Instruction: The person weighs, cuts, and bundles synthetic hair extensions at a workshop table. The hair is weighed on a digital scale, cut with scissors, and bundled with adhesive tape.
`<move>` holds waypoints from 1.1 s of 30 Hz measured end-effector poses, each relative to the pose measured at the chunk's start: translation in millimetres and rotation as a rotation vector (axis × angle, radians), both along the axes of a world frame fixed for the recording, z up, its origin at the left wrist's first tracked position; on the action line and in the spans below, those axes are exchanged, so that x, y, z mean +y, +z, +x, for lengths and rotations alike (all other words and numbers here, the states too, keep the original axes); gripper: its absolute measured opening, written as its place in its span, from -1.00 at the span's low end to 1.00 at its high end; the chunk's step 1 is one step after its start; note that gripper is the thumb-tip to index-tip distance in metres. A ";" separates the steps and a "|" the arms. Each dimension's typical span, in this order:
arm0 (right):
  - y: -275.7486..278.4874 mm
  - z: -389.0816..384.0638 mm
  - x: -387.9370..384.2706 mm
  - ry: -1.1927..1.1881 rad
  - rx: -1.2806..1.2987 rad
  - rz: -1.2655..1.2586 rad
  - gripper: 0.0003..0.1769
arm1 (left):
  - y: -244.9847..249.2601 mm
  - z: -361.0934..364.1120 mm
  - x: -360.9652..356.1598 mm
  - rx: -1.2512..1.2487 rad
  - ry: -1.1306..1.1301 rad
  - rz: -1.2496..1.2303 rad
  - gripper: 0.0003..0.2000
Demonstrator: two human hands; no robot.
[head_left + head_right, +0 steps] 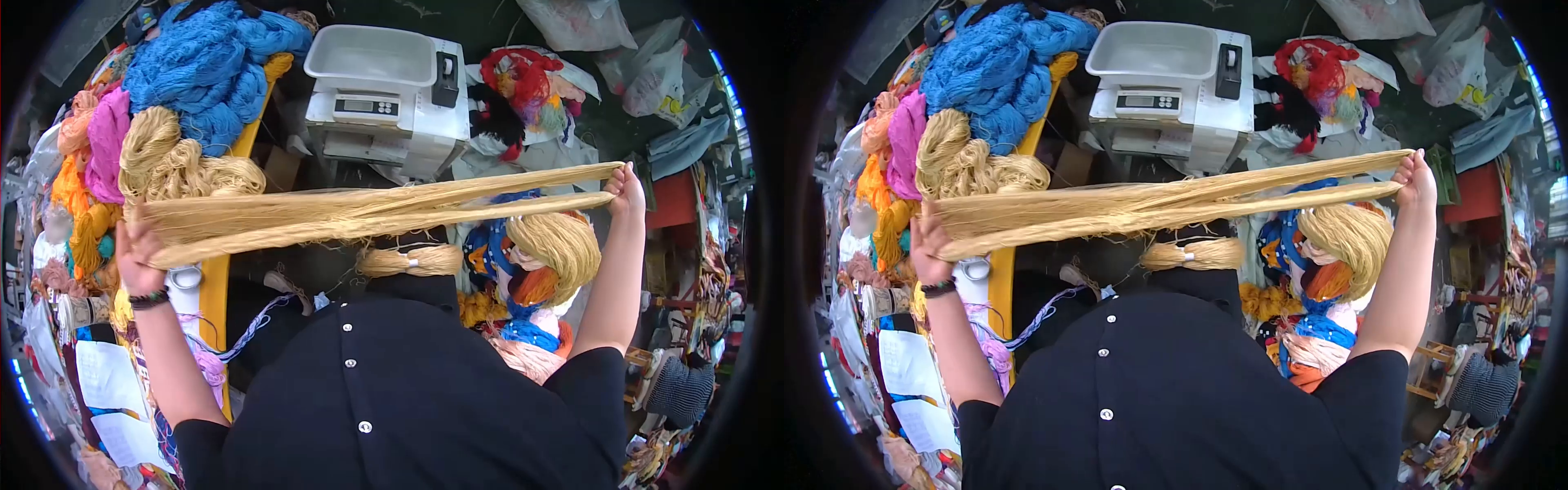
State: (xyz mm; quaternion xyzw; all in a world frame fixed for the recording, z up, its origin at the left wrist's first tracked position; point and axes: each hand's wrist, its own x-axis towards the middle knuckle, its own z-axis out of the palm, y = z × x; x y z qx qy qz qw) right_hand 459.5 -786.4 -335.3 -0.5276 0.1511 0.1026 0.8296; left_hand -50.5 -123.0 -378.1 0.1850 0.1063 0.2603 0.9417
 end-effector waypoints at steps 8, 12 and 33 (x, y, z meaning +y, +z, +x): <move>-33.9 -16.9 -12.0 -0.056 0.029 0.012 -0.68 | -132.5 123.2 -195.6 0.774 -0.589 0.252 -0.84; -28.3 -15.4 -16.2 0.036 0.014 0.033 -0.68 | -209.7 146.4 -241.8 0.842 -0.485 0.563 -0.75; -16.0 1.3 -67.1 -0.090 -0.113 0.054 -0.61 | -15.2 -5.1 14.8 0.186 0.047 0.176 -0.77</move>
